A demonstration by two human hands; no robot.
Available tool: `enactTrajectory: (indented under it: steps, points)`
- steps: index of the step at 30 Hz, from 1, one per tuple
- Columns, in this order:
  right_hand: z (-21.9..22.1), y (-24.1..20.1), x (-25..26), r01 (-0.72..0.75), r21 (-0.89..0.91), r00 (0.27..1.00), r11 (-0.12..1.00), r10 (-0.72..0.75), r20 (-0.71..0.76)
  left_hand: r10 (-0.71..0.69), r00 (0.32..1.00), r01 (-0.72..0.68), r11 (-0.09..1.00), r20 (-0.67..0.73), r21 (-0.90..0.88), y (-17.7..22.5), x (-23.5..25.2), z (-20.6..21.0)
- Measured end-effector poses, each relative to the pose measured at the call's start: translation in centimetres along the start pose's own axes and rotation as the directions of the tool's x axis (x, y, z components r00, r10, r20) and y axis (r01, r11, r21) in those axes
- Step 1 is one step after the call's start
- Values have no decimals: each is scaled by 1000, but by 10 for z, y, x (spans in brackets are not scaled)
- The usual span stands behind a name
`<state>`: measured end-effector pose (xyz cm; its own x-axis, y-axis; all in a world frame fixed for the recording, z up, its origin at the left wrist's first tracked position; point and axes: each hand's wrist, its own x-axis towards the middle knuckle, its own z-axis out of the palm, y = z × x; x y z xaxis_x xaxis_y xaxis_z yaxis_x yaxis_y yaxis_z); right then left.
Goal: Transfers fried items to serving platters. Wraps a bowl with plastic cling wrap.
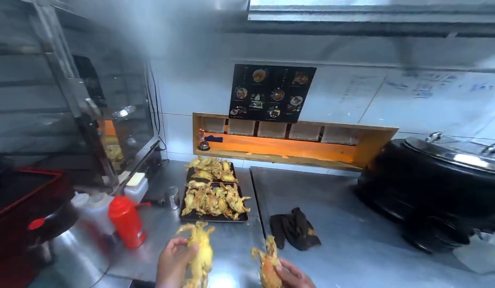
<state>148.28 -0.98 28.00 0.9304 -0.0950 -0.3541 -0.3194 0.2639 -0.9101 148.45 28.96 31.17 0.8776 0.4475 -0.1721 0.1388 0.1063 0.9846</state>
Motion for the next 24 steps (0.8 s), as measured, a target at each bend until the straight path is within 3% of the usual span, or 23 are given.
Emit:
enactTrajectory:
  steps: [5,9,11,15,18,20,24]
  points:
    - [63,-58,167,56,-144,996,988,-45,77,-14,999,17,994,-34,105,14,132,52]
    - [118,-100,318,144,-367,985,919,-97,142,-59,996,71,974,-63,213,26,239,108]
    - [146,-114,384,250,-562,967,789,-178,181,-66,995,83,958,-71,276,30,286,134]
    - [198,-128,477,382,-888,885,256,-378,272,-57,995,79,941,-77,330,23,373,184]
    - [218,-105,521,488,-868,683,-88,-581,443,-28,995,58,942,-97,331,12,423,216]
    - [222,-88,534,514,-838,617,-181,-601,508,-22,995,53,944,-99,324,11,446,234]
    - [216,-68,529,551,-815,629,-180,-553,547,7,998,21,896,-61,444,1,474,257]
